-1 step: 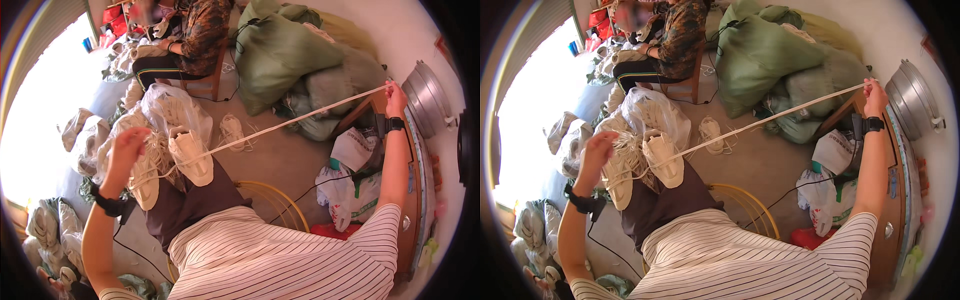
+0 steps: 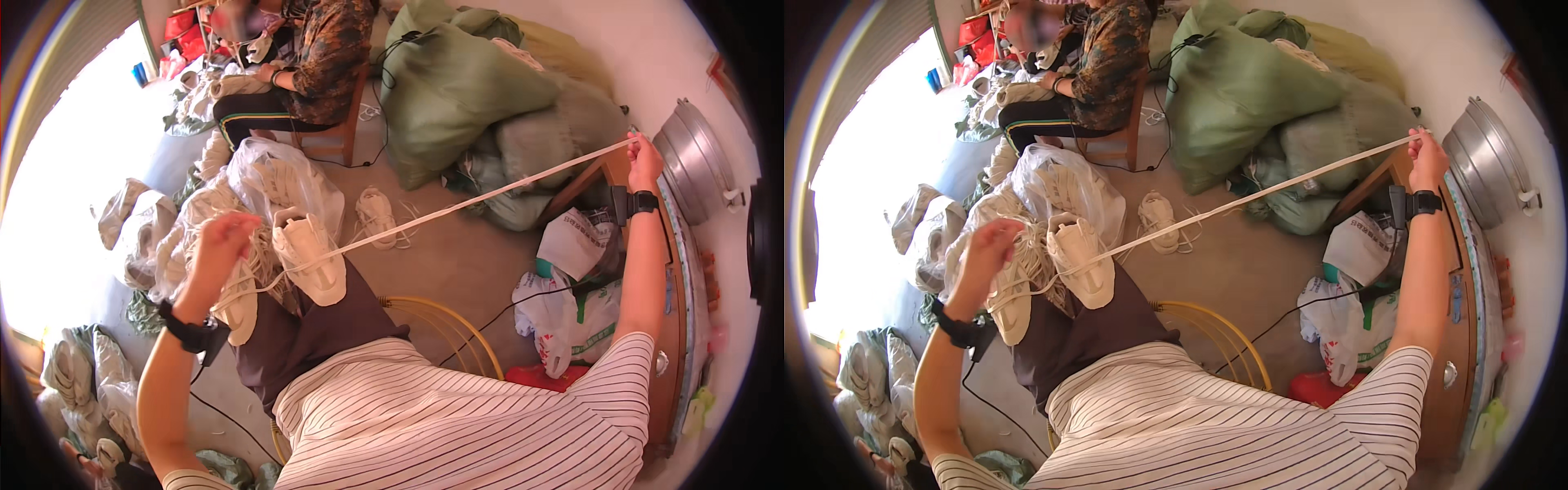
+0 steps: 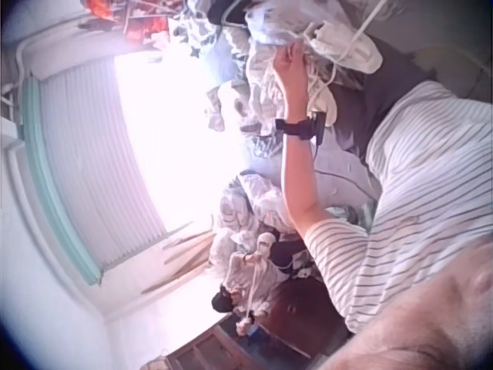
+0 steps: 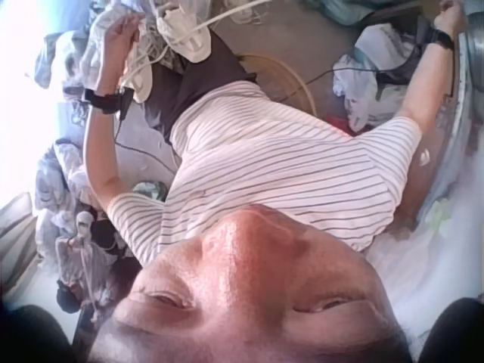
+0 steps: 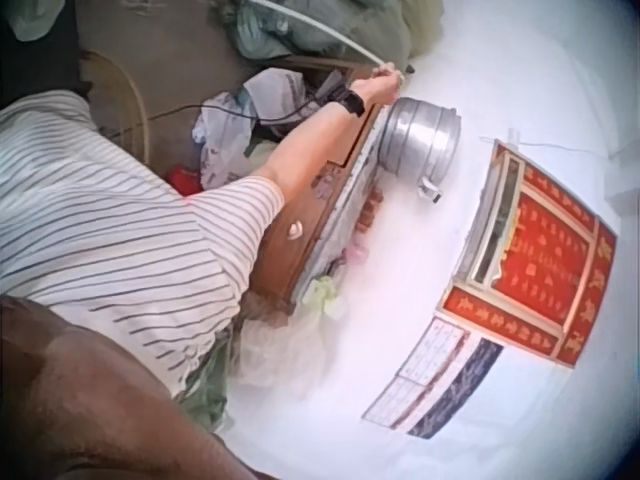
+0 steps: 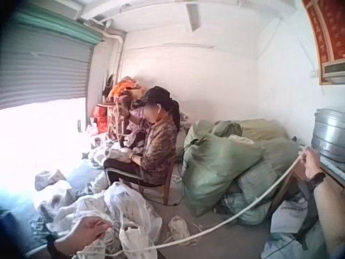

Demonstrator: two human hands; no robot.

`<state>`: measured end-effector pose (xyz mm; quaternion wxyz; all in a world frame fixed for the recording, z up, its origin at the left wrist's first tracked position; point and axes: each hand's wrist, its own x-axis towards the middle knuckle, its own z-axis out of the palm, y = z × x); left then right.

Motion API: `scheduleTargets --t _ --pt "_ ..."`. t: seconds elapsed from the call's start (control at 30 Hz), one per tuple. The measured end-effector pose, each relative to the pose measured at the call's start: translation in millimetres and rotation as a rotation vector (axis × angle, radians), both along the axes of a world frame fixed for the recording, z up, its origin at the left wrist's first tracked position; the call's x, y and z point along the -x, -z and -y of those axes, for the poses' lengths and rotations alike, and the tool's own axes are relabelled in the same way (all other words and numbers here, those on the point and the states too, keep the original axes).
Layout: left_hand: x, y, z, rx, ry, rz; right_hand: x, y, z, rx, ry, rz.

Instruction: Lacing a pair of white sneakers in a workshop environment.

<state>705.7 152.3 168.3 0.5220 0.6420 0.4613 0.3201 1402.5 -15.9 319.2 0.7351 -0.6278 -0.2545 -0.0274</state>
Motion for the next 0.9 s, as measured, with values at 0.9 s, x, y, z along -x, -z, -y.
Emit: scheduleTargets --t 0.9 --pt "-89 130 -1 0.001 0.265 -0.123 -2 -10 -5 -0.056 0.032 0.002"
